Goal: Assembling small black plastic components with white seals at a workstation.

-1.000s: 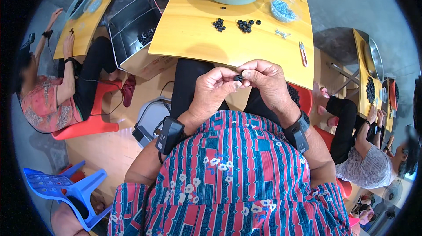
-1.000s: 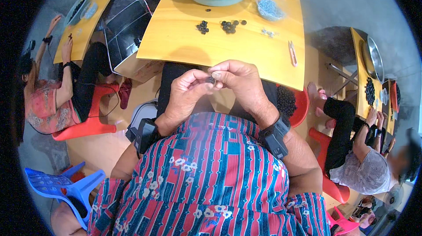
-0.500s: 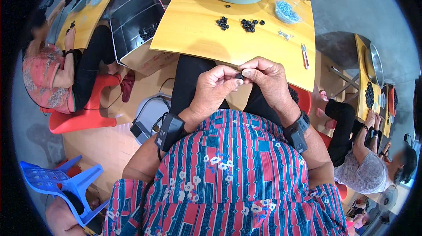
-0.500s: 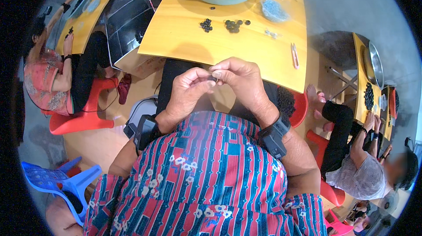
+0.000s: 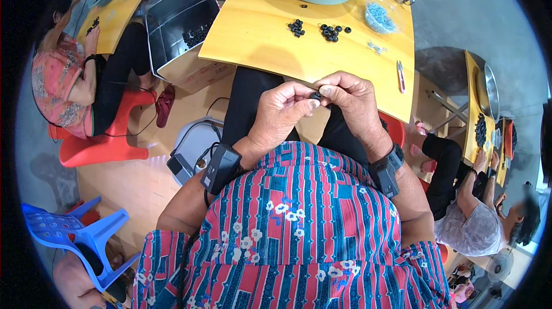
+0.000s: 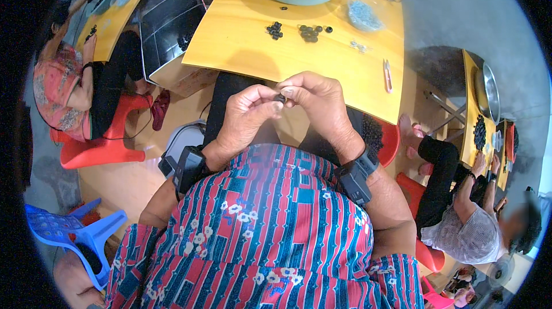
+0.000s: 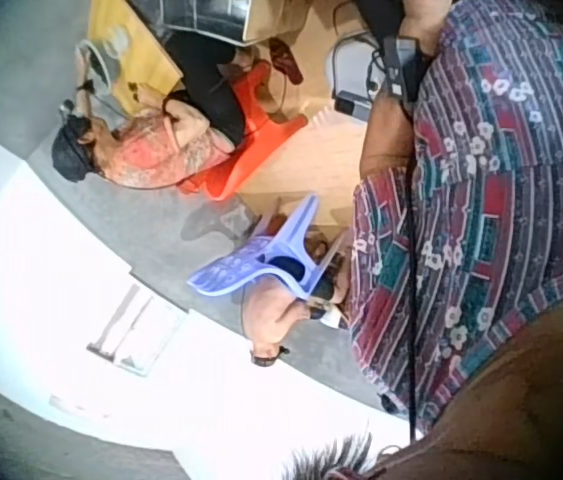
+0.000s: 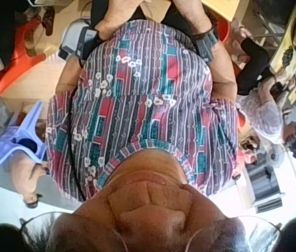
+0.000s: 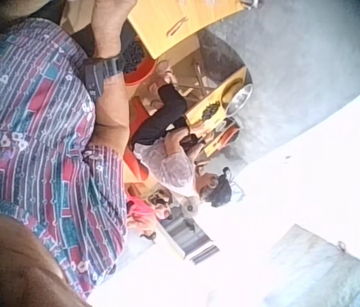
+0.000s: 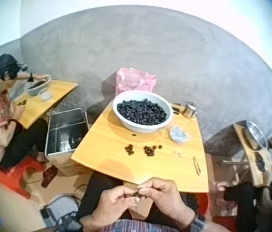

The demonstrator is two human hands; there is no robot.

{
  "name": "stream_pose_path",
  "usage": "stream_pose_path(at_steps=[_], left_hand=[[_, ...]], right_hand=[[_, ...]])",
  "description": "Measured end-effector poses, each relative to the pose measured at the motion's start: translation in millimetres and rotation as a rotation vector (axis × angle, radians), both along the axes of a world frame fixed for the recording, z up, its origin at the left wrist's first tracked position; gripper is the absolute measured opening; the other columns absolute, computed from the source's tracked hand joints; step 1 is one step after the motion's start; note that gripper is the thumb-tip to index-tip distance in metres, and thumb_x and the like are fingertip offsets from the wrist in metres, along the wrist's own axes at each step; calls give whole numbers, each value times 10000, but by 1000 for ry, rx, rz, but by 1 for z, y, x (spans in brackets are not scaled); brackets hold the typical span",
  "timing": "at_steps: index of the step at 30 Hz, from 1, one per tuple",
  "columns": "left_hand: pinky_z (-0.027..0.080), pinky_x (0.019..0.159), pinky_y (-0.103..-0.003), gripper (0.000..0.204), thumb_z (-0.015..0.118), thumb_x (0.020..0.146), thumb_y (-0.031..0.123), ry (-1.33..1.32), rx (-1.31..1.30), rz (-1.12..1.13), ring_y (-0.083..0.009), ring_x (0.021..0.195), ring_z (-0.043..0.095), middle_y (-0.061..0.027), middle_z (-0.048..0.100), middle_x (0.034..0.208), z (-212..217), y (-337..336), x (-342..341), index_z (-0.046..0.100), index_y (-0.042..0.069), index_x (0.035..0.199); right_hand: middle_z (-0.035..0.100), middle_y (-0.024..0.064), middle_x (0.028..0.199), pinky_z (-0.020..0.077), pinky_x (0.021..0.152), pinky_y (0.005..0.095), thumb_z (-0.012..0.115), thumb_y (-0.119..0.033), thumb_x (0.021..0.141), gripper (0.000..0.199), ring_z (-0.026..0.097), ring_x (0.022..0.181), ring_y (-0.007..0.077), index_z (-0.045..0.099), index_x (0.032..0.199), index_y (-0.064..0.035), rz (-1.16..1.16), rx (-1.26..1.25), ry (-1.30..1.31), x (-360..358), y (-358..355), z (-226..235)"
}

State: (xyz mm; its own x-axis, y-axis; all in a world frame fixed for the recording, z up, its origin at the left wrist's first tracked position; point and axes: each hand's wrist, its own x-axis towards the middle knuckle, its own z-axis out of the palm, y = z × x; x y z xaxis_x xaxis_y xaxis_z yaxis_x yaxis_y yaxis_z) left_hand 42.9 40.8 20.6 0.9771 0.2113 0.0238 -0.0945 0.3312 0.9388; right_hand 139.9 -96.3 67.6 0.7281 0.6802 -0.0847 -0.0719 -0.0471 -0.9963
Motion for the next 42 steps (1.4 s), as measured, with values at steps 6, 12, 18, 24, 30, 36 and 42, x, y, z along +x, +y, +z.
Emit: stream_pose_path(at_steps=[6,12,18,24,30,36,42], left_hand=[[477,669,-206,119,620,846,33,1,-32,-1,-63,747,566,-49,637,849,-2,-2,2,595,-23,948],[478,691,-209,127,617,846,44,28,4,4,-70,762,582,-55,645,872,-2,1,1,605,-10,961],[485,698,-216,137,608,851,44,25,9,-3,-78,770,585,-59,644,876,-4,2,3,603,-15,975],[482,699,-211,147,613,850,48,27,-23,-8,-77,778,584,-59,641,879,-4,3,1,603,-16,981],[483,679,-210,140,619,848,49,28,-1,-10,-75,749,586,-43,631,846,-1,0,3,604,-15,971],[488,627,-204,98,622,850,39,40,3,76,-57,669,570,-23,614,753,-7,1,6,607,-27,920],[499,648,-215,105,619,854,41,71,-62,79,-69,691,574,-42,619,785,-10,-1,14,604,-31,928]], right_hand=[[656,59,783,489,643,218,601,9,839,98,581,686,91,660,912,36,10,1,-12,2,-2,-2],[652,59,774,489,644,220,597,13,839,99,580,682,94,660,912,36,18,-29,-32,5,0,-1],[650,58,762,485,646,220,594,10,843,100,576,675,93,660,914,37,24,4,17,7,0,-3],[648,57,759,479,632,219,598,7,842,101,572,670,92,661,915,35,10,-17,24,5,1,-4],[647,54,757,483,639,221,602,0,839,93,581,679,94,663,901,33,-7,-13,-4,6,-1,-7],[648,49,765,498,612,229,618,-22,835,82,592,668,98,654,878,37,1,-112,-189,8,5,-9],[640,46,765,499,617,227,627,-50,843,90,597,673,94,653,854,35,47,-9,-40,17,6,-19]])
